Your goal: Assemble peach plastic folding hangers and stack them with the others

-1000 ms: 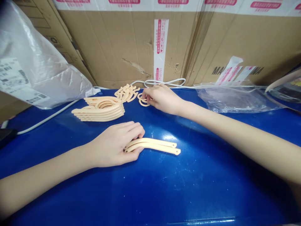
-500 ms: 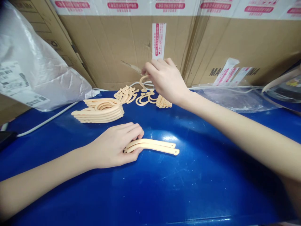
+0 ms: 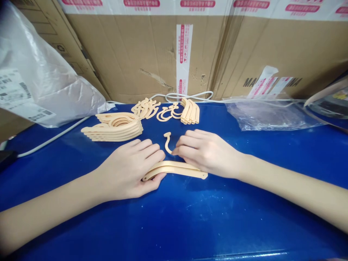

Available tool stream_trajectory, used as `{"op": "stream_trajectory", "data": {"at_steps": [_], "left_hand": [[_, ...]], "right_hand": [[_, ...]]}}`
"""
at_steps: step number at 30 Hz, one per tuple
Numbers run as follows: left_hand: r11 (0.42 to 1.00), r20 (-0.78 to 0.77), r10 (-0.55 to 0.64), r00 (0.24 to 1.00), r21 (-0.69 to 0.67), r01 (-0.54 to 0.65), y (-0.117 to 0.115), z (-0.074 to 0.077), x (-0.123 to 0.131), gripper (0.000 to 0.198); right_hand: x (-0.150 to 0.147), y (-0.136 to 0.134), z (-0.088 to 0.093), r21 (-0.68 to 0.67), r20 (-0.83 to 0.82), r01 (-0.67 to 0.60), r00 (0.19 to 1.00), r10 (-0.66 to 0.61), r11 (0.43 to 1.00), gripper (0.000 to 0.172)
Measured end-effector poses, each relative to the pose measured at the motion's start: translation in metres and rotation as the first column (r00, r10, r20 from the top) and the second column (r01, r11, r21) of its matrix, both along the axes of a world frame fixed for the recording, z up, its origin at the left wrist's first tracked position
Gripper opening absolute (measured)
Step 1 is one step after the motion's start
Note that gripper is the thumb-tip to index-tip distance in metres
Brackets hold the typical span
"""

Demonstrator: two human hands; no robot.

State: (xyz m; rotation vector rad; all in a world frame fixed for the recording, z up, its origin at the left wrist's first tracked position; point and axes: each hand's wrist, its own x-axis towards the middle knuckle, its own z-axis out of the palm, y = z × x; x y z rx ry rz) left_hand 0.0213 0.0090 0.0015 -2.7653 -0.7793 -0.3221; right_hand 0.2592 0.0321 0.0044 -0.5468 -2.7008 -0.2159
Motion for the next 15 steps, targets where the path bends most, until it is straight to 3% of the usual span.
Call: {"op": "stream_trajectory", "data": {"at_steps": [3,6,8,11,14,15], "left_hand": [[0.999,0.026,0.017,1.0,0.052,-0.018,-0.001,0.012,0.0,0.038],[0.984,0.118,0.126,0.985,0.11,-0.139,0.009,0.039,-0.003,0.032],[0.935,0.166,0.322,0.932,0.102,-0.341,0.025,0.062,-0.007,0.033],[0.788,0.096,0.612,0.785,0.014,-0.616,0.064,0.091,-0.014,0.039],[0.743,-0.042,0.666,0.745,-0.046,-0.667,0.111,0.103,-0.021,0.05],[0.703,-0.12,0.694,0.709,-0.099,-0.705,0.126,0.103,-0.023,0.051]], "right_hand": [[0.006,-0.006,0.001,-0.291,-0.032,0.013,0.999,-0.023,0.957,0.021],[0.013,0.0,0.01,-0.468,-0.064,0.026,0.996,-0.063,0.884,0.021],[0.02,0.012,0.017,-0.455,-0.094,0.094,0.984,-0.153,0.885,0.02],[0.033,0.038,0.025,-0.383,-0.103,0.266,0.94,-0.327,0.885,0.023],[0.043,0.067,0.027,-0.25,-0.06,0.47,0.865,-0.498,0.847,0.034],[0.045,0.075,0.027,-0.211,-0.035,0.541,0.828,-0.56,0.814,0.038]]}}
